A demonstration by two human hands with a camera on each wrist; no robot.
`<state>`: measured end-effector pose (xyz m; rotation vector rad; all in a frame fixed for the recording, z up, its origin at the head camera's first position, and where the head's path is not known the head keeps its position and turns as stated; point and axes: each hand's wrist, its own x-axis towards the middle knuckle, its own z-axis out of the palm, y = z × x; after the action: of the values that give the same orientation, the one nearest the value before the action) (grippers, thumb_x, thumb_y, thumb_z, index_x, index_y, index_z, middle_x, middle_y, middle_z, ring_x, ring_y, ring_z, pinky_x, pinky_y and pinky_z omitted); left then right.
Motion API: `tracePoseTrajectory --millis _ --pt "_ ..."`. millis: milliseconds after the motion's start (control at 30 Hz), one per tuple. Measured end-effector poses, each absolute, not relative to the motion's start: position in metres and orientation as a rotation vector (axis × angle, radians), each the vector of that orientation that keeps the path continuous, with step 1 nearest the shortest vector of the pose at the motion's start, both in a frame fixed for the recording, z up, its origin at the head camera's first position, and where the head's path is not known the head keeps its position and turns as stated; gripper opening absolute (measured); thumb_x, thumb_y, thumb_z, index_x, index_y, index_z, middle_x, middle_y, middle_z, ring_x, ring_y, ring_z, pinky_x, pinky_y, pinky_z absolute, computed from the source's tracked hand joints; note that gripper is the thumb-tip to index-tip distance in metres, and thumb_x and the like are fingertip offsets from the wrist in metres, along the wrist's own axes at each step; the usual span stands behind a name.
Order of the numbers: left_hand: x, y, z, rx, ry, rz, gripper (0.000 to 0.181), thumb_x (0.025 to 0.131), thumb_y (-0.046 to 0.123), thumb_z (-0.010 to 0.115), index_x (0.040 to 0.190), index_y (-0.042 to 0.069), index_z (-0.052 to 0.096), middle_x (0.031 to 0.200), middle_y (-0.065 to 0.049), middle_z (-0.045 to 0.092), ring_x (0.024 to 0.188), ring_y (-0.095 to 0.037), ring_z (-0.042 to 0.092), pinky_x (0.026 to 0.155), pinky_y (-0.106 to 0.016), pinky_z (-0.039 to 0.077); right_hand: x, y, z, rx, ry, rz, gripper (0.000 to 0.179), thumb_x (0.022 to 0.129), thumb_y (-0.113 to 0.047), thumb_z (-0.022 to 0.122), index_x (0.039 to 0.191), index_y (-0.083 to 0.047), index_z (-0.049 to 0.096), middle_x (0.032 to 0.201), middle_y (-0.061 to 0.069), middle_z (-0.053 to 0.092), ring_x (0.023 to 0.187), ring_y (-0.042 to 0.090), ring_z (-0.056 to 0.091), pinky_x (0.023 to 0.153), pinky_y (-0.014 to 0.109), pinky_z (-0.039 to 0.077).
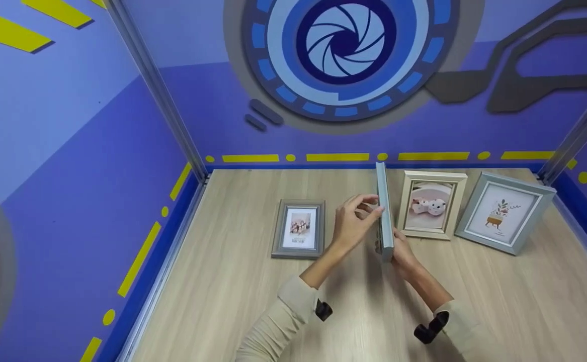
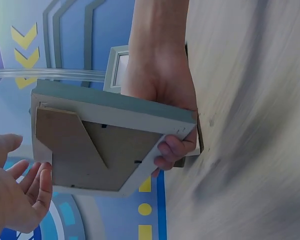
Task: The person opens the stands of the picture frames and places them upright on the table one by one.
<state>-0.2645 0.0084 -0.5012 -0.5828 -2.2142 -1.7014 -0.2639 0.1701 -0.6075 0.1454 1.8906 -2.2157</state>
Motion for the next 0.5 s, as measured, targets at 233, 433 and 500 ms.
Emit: tracePoseTrajectory --millis 233,433,500 --pt "-0.253 -0.003 -0.504 -0.725 -2.338 -1.653 0.028 0.088 0.026 0.080 0.108 0.008 0.074 0.101 -0.006 0.075 0.088 -0.022 0.070 0.073 -0.029 0.059 -0.260 0.173 -0.613 0.109 1.734 -2.434 0.014 0.110 -0.017 0.042 0.108 -0.014 0.055 0.090 -0.001 0.056 0.083 0.016 0.053 0.077 0.031 0.049" --pt "-0.246 -0.008 -0.513 -0.863 -2.414 -1.679 0.027 0.086 0.025 0.083 0.103 0.007 0.075 0.097 -0.007 0.075 0.084 -0.019 0.069 0.074 -0.029 0.059 -0.257 0.172 -0.616 0.094 1.719 -2.476 0.017 0.107 -0.007 0.046 0.099 -0.018 0.056 0.081 -0.008 0.058 0.076 0.007 0.054 0.075 0.028 0.049" --pt "-0.245 -0.008 -0.515 -0.900 -2.417 -1.708 0.028 0.085 0.024 0.084 0.103 0.006 0.074 0.097 -0.010 0.075 0.083 -0.017 0.068 0.073 -0.022 0.057 -0.256 0.171 -0.616 0.116 1.734 -2.465 0.018 0.106 -0.004 0.045 0.102 -0.018 0.055 0.084 -0.009 0.059 0.078 0.005 0.056 0.077 0.027 0.051"
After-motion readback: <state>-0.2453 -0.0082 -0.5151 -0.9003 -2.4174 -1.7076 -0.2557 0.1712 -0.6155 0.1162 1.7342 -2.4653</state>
